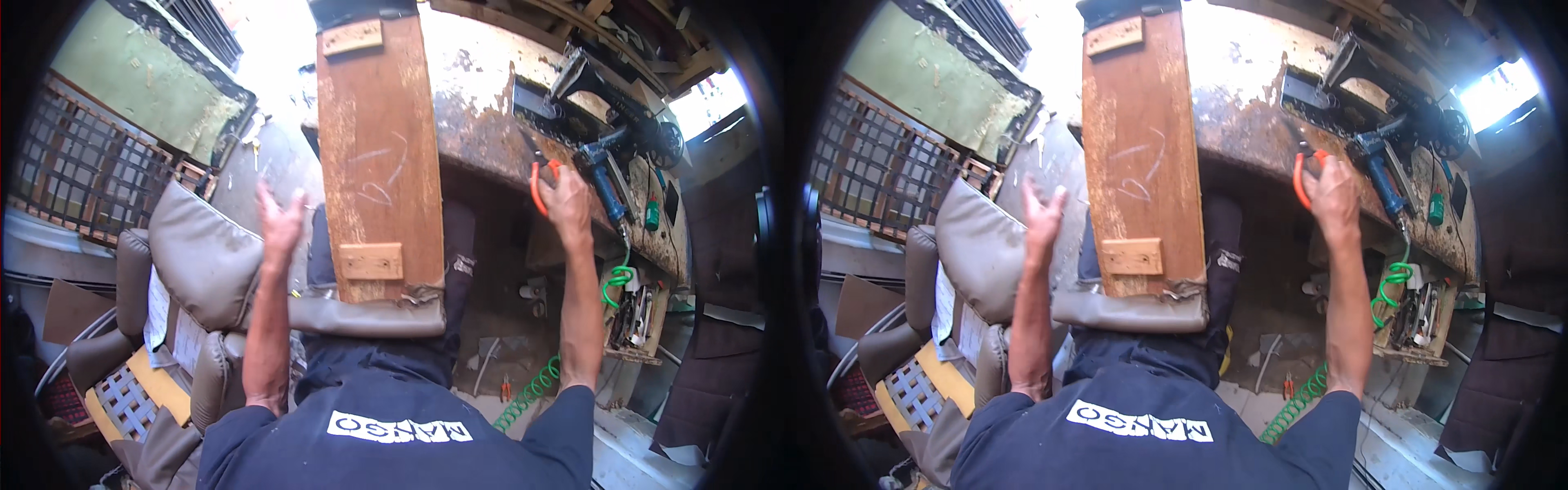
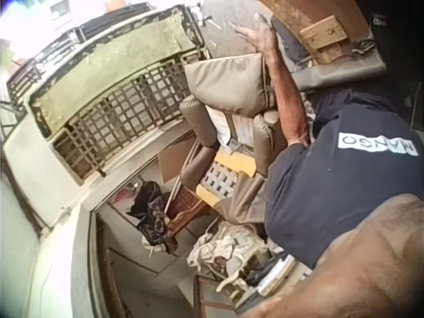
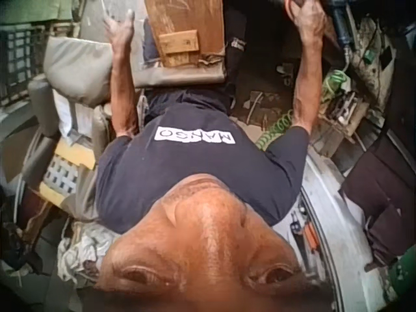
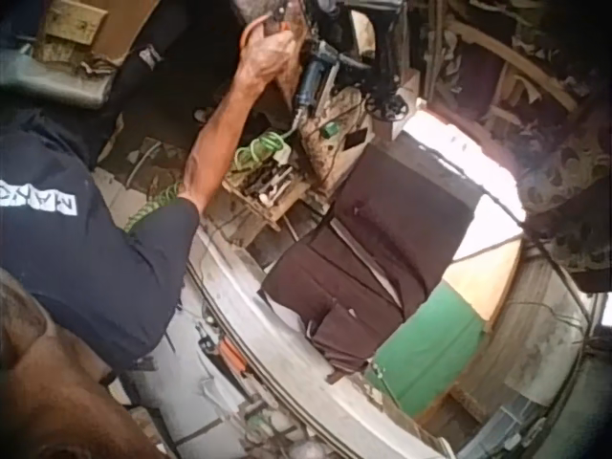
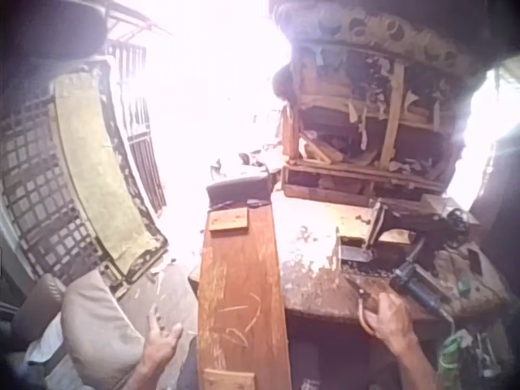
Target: The person attaches fabric over foam onto a wooden board using a staple gun. They trim the edges of the fabric with scissors and then hold up the finished part.
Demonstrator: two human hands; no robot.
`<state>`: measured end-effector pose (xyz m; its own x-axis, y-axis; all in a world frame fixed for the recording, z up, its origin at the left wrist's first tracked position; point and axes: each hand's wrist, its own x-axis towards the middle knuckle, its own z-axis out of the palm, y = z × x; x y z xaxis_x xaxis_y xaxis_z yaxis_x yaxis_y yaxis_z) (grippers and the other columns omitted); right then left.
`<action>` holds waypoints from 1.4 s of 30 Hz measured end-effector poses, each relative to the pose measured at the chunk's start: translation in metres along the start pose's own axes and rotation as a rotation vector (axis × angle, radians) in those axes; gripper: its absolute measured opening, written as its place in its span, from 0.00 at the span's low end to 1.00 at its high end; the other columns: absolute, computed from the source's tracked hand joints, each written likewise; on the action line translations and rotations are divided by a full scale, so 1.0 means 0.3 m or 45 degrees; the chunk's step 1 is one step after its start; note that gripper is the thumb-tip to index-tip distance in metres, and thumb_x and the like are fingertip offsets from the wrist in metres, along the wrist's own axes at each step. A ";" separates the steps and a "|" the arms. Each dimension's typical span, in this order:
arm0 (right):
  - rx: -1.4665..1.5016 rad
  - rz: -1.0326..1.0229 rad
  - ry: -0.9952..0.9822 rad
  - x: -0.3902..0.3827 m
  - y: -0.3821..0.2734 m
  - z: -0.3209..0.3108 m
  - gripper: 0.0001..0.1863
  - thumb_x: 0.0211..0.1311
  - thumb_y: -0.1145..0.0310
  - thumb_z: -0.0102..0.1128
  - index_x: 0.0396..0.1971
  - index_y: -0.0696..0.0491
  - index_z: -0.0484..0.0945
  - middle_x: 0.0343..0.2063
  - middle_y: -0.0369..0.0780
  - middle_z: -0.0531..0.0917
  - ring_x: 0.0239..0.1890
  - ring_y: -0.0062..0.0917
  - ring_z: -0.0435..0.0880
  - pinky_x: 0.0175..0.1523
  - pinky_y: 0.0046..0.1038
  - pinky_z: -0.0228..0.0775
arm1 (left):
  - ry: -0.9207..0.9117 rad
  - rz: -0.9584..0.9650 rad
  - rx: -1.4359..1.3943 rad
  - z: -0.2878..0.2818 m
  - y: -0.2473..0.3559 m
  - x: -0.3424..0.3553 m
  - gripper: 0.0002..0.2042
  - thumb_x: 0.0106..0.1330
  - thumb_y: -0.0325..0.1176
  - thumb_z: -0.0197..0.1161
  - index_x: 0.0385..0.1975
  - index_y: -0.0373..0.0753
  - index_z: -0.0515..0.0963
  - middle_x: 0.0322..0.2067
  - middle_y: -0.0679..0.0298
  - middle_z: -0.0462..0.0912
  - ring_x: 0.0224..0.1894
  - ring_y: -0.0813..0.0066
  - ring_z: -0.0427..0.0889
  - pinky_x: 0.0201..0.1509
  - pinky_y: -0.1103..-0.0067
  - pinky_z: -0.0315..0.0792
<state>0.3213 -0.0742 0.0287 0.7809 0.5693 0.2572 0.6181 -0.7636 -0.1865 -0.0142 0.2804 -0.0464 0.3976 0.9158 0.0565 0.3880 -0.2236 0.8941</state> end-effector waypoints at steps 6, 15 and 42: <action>0.591 -0.165 0.230 -0.109 -0.300 0.053 0.16 0.63 0.62 0.69 0.40 0.60 0.82 0.33 0.52 0.82 0.39 0.50 0.82 0.48 0.44 0.75 | -0.318 -0.319 -0.268 0.151 -0.201 -0.062 0.37 0.79 0.57 0.52 0.75 0.33 0.55 0.66 0.50 0.72 0.67 0.63 0.70 0.72 0.65 0.63; 1.921 0.346 -0.478 -0.468 -0.553 0.416 0.32 0.70 0.54 0.68 0.64 0.61 0.73 0.54 0.40 0.84 0.54 0.22 0.82 0.60 0.28 0.75 | -0.654 -0.489 -0.890 0.098 -0.006 -0.113 0.24 0.83 0.47 0.49 0.63 0.31 0.71 0.54 0.60 0.81 0.53 0.75 0.80 0.58 0.75 0.75; 2.950 0.292 -1.145 -0.583 -0.709 0.238 0.29 0.78 0.53 0.56 0.65 0.61 0.69 0.55 0.45 0.83 0.54 0.30 0.86 0.59 0.32 0.81 | -0.447 1.149 0.029 -0.156 0.674 -0.407 0.25 0.79 0.39 0.41 0.18 0.43 0.78 0.16 0.71 0.78 0.34 0.66 0.82 0.70 0.58 0.58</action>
<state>0.0596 0.0106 -0.0444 0.2824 0.9577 -0.0559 -0.8173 0.2097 -0.5367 -0.0232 0.1389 0.1481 0.7782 0.2450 0.5782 -0.1706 -0.8037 0.5701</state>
